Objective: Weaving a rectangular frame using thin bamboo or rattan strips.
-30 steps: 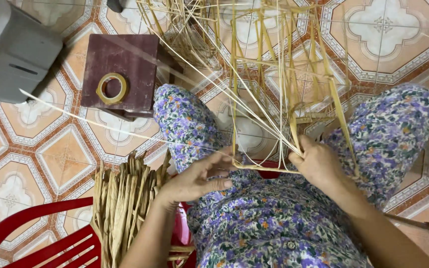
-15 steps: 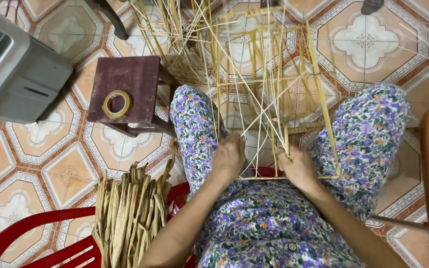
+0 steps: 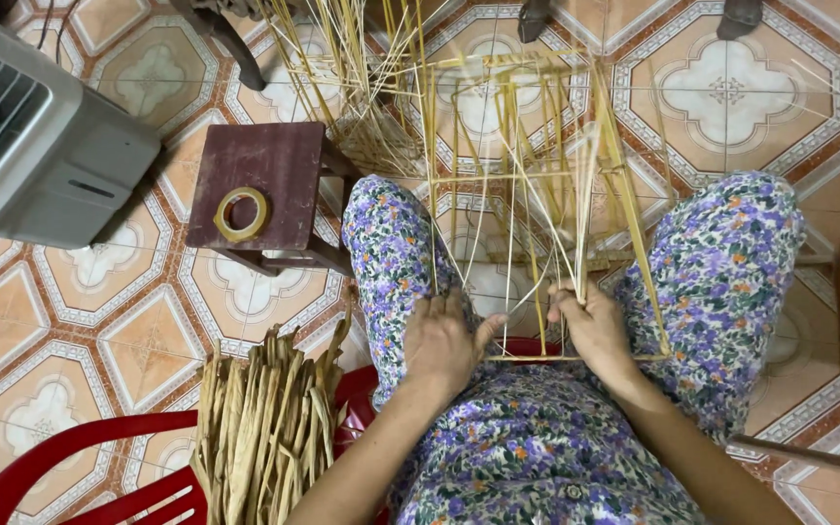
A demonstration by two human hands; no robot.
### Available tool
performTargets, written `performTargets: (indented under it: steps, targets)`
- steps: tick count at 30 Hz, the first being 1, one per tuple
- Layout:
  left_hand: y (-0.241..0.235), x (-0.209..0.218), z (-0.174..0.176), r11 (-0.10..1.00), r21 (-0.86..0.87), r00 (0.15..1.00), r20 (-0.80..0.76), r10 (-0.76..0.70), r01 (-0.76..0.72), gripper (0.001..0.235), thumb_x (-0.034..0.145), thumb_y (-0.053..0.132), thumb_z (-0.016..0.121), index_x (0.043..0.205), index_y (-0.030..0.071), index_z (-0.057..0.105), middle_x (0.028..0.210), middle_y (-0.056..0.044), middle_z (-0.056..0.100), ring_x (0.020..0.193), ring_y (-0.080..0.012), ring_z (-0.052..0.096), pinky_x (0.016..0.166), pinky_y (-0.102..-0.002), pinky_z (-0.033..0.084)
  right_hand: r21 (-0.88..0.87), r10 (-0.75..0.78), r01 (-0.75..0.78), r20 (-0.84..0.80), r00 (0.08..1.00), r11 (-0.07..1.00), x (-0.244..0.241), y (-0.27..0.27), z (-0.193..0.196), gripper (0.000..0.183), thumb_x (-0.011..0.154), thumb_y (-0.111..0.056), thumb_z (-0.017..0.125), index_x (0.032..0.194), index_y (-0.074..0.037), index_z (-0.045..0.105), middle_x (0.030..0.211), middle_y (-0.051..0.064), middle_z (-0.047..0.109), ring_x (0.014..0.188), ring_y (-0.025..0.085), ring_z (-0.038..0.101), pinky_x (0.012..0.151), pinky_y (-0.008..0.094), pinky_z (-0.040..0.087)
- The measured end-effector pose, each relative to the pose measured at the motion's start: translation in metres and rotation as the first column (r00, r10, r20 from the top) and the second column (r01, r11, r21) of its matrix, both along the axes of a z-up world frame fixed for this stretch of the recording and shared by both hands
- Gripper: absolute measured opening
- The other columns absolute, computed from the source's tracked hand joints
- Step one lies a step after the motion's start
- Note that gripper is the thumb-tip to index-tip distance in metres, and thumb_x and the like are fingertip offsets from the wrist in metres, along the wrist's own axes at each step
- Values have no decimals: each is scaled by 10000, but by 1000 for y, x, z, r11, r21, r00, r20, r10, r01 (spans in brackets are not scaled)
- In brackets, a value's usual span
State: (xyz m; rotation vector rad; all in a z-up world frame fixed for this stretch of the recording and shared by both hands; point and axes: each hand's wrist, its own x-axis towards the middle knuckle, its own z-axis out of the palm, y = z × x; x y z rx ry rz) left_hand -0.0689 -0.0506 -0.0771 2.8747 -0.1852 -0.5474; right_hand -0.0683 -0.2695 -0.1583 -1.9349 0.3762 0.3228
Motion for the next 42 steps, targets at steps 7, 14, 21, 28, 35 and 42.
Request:
performTargets:
  steps: [7,14,21,28,35,42]
  targets:
    - [-11,8,-1,979,201,878,467,-105,10,1048,723,832,513,1334,-19,513,1491,-360,460,1418,-460,352,1094,-502,335,424,-149,56,190,970,904,-4,-14,-30,183,1035,-161,517,1085,-15,615,825,40,675,688,80,641,525,212,505]
    - [-37,22,-4,989,129,973,-225,-47,78,1000,888,719,549,1475,-70,368,1324,-270,586,1347,-343,478,1076,-448,402,102,-46,52,-56,997,993,13,-4,-13,254,997,-255,570,1174,-77,616,792,34,666,587,115,523,497,250,427]
    - [-40,49,-61,935,-310,985,-63,159,-170,373,988,213,456,1253,-4,603,1250,-310,661,1168,-426,656,1040,-494,506,243,-74,147,-287,955,959,24,-4,-18,290,997,-277,598,1256,-179,511,709,41,593,593,114,468,531,230,389]
    - [-31,38,-24,978,199,868,476,-144,53,378,842,299,597,1013,-39,602,1428,-468,343,1371,-582,487,1139,-581,445,423,-33,116,-197,980,899,24,-12,-54,253,1022,-237,561,1077,9,586,786,15,547,643,92,514,547,215,446]
    - [-26,33,-48,910,-343,972,-49,229,-231,496,898,138,591,1316,-80,437,1511,-467,234,1009,-477,666,912,-499,561,398,-70,114,-123,990,910,23,-6,-35,233,1052,-225,520,1057,-10,610,814,19,544,653,87,505,566,223,446]
    - [-33,80,-76,441,-646,776,-580,246,-623,286,1053,247,485,1220,33,574,753,-66,638,538,-129,566,466,-265,497,264,-160,152,11,987,952,19,2,-7,227,1057,-238,518,1108,-45,626,745,34,593,621,102,515,551,242,425]
